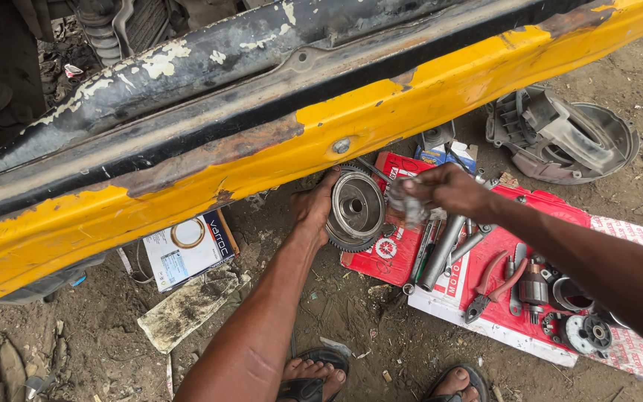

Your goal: The person wipes internal mechanical components with a cloth and installs a metal gear assembly into a vehicle engine compartment.

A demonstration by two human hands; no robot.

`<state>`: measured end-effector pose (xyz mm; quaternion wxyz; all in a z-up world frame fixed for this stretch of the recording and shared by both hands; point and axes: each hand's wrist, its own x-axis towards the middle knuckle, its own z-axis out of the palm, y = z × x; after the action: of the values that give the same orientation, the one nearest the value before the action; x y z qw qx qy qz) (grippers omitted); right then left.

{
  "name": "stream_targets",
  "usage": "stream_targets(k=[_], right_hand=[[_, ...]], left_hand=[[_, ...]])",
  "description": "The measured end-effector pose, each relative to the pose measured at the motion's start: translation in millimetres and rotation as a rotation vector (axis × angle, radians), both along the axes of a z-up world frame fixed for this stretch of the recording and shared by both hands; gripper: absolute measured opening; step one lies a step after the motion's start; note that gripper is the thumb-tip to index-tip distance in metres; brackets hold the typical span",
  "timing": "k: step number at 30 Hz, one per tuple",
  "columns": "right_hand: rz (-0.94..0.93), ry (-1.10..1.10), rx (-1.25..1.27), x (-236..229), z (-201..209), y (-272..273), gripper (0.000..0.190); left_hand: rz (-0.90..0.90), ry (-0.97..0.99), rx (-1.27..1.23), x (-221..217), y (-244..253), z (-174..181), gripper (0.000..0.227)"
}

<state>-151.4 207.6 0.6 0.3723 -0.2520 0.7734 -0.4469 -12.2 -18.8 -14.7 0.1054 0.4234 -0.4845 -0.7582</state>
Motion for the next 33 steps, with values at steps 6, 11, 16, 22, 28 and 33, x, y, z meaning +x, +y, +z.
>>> stream_targets(k=[6,11,16,22,28,33], right_hand=[[0.017,0.250,0.136,99.7,4.6,-62.0,0.034],[0.179,0.592,0.114,106.5,-3.6,-45.8,0.031],[0.862,1.578,0.109,70.5,19.9,-14.7,0.058],[0.974,1.567,0.544,40.4,39.5,-20.8,0.047],[0.913,1.423,0.580,52.4,6.0,-12.8,0.047],[0.323,0.338,0.197,55.9,-24.8,-14.9,0.041]], left_hand=[[0.037,0.040,0.032,-5.7,20.8,-5.8,0.057],[0.083,0.128,0.178,-5.0,19.1,-3.9,0.053],[-0.215,-0.045,-0.040,-5.4,4.6,7.1,0.060],[-0.274,-0.136,-0.167,-1.0,14.6,16.7,0.061],[-0.276,-0.215,-0.287,2.2,22.9,30.0,0.056],[-0.116,-0.306,-0.343,-6.6,36.3,36.5,0.059]])
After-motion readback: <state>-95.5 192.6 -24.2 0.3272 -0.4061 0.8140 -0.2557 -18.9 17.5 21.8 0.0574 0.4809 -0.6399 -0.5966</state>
